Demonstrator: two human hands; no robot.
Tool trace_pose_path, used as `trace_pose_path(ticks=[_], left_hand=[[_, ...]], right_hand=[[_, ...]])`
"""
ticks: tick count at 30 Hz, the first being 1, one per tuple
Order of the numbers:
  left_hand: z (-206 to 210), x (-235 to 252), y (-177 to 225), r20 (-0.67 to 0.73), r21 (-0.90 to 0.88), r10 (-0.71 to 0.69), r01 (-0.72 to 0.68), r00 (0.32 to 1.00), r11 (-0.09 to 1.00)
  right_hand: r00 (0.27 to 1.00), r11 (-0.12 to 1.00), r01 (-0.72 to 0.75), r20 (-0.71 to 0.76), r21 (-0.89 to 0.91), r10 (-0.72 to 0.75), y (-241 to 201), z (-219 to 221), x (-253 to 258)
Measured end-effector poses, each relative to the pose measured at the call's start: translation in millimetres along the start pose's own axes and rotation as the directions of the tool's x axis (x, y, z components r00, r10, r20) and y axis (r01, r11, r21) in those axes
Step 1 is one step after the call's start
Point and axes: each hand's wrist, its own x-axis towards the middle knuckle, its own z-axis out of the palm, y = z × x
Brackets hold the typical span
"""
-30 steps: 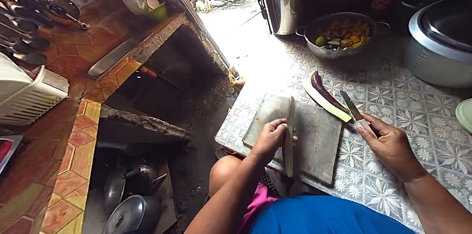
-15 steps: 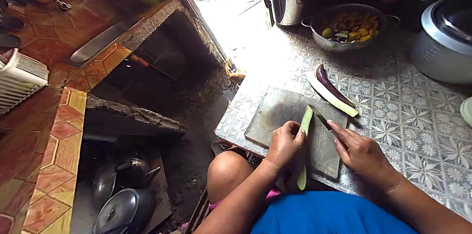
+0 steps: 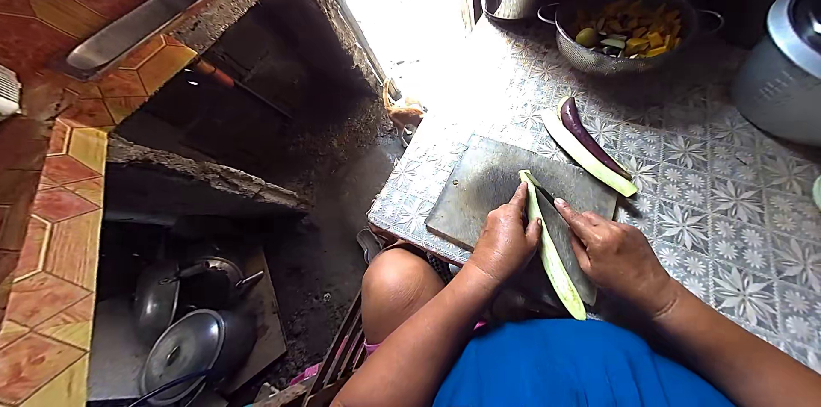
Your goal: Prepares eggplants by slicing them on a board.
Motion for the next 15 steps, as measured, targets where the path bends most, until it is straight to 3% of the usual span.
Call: trace_pose_path(ticks=[9, 15], left_hand=[[-3.2, -0.6, 0.7, 0.034, -0.008, -0.022, 0.022, 0.999, 1.000], [1.7, -0.9, -0.3, -0.008, -0.004, -0.016, 0.016, 1.000, 1.000]], right_hand=[[0.996, 0.998, 0.056, 0.073, -0.028, -0.054, -0.7, -4.3, 15.1], [0.987, 0.999, -0.009, 0.161, -0.036, 0.015, -8.8, 14.6, 35.4]])
